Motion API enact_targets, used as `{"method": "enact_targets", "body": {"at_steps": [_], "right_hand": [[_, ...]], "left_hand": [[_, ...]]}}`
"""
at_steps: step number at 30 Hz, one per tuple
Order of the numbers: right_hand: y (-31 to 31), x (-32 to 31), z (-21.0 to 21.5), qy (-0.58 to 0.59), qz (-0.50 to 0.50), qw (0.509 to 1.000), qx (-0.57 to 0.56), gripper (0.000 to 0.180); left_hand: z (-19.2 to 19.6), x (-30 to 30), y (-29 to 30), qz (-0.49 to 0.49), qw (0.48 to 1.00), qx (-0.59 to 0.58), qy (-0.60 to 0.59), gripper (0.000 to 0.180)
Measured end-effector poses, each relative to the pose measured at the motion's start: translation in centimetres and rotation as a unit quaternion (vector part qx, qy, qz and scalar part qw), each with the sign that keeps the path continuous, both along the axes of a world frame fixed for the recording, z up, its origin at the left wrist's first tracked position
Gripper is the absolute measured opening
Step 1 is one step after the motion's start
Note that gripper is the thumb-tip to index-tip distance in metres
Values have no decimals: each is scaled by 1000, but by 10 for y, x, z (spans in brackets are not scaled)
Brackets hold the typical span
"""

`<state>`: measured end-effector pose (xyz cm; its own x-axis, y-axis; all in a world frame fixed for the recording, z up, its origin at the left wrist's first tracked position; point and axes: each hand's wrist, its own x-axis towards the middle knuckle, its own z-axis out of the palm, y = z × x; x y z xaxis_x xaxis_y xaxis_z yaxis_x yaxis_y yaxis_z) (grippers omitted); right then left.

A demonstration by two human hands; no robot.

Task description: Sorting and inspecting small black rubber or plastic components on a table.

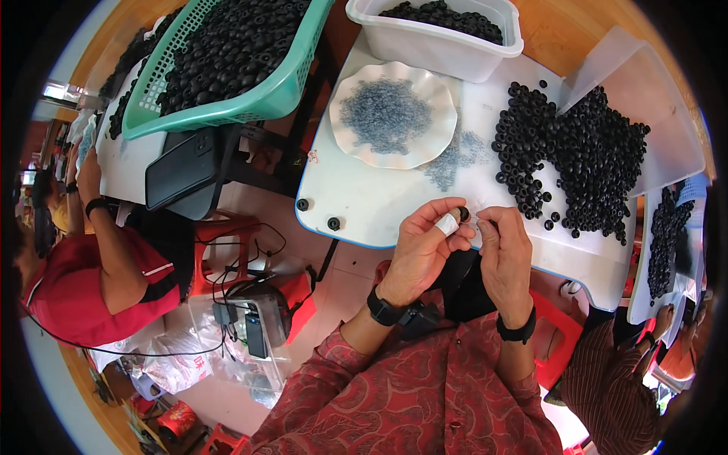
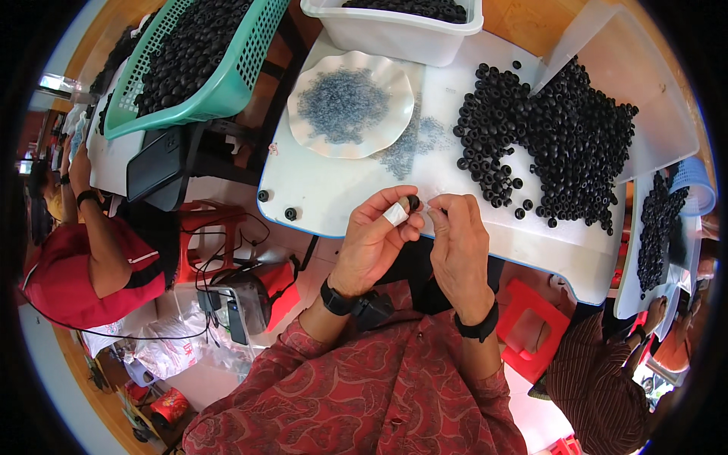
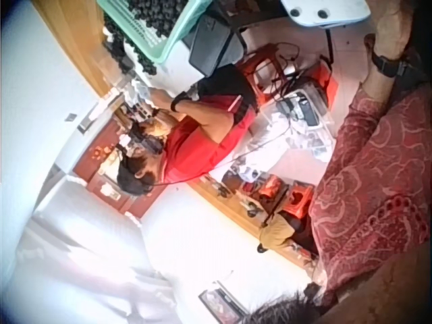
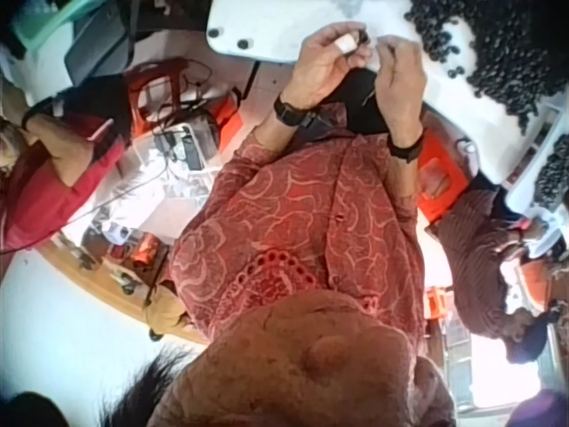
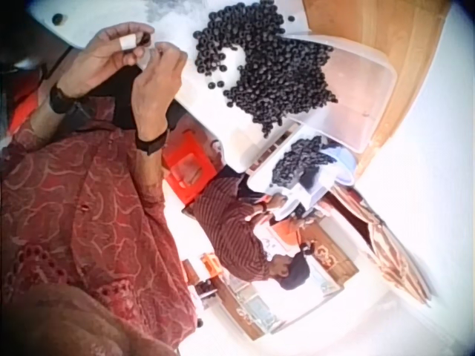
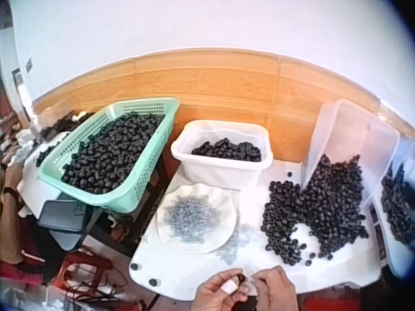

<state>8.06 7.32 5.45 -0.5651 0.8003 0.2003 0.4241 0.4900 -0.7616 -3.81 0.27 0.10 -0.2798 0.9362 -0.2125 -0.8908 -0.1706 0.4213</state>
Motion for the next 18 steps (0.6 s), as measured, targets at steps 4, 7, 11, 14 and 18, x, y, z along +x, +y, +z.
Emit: {"method": "enact_targets", "body": {"at_steps": [4, 7, 11, 14, 18], "right_hand": [[0, -1, 2, -2, 14, 1000, 14, 7], [-1, -1, 4, -23, 24, 999, 32, 7], [-1, 0, 5, -37, 26, 998, 36, 5], [0, 3, 2, -36, 33, 998, 40, 7], [0, 4, 2, -35, 34, 998, 40, 9]], "left_hand": [[0, 2, 1, 5, 1000, -10, 20, 26], [1, 3, 1, 8, 999, -22, 36, 26], [1, 5, 1, 6, 998, -26, 55, 25], [2, 6, 1, -3, 996, -37, 79, 25], [2, 5, 1, -25, 993, -39, 109, 25]]}}
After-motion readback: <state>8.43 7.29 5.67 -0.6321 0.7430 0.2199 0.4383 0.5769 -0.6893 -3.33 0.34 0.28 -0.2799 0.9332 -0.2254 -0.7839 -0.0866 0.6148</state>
